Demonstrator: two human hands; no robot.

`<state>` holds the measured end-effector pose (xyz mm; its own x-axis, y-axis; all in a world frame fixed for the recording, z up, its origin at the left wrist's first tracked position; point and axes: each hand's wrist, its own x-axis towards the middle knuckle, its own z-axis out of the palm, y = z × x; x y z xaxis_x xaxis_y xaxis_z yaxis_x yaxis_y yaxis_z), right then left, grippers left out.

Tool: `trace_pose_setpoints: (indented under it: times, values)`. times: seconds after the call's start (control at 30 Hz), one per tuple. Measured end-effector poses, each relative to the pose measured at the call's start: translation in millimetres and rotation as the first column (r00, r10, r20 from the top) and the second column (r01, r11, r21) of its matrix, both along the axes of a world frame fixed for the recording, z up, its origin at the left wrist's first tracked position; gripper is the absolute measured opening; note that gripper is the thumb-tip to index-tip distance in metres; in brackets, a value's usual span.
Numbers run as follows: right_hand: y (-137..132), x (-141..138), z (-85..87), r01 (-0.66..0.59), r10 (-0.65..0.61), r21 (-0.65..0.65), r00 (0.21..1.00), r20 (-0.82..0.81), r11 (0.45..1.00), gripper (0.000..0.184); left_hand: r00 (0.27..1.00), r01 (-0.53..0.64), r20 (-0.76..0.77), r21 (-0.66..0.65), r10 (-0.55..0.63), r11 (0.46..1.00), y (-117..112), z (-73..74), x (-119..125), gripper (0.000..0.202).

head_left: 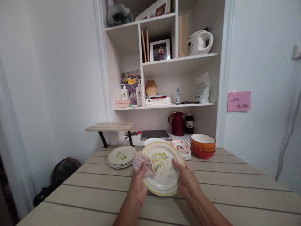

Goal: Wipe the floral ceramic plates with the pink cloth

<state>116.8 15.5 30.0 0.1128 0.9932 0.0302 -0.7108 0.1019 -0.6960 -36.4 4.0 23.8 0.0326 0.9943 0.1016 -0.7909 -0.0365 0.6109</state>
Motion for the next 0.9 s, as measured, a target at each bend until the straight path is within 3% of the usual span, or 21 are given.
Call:
trace_pose_setpoints:
  times: [0.1,0.33,0.57,0.9]
  values:
    - [0.6,-2.4,-2.2,-0.001,0.001,-0.009,0.999,-0.053,1.0,0.065,1.0,0.021,0.011,-0.019,-0.021,1.0,-0.9,0.6,2.9,0.048]
    - [0.9,-3.8,-1.6,-0.032,0.032,0.009,0.996,-0.082,0.999,0.058,0.998,-0.063,0.021,-0.015,0.063,0.998,-0.4,-0.5,3.9,0.057]
    - [6.9,-2.8,-7.6,-0.052,0.052,0.001,0.995,-0.082,0.999,0.053,0.999,-0.038,-0.013,-0.002,0.038,0.999,-3.1,2.1,3.8,0.063]
    - [12.4,-2.5,-13.9,-0.044,0.044,0.008,0.997,-0.066,0.999,0.046,1.0,-0.001,-0.018,-0.029,0.001,1.0,-0.1,-3.4,3.5,0.055]
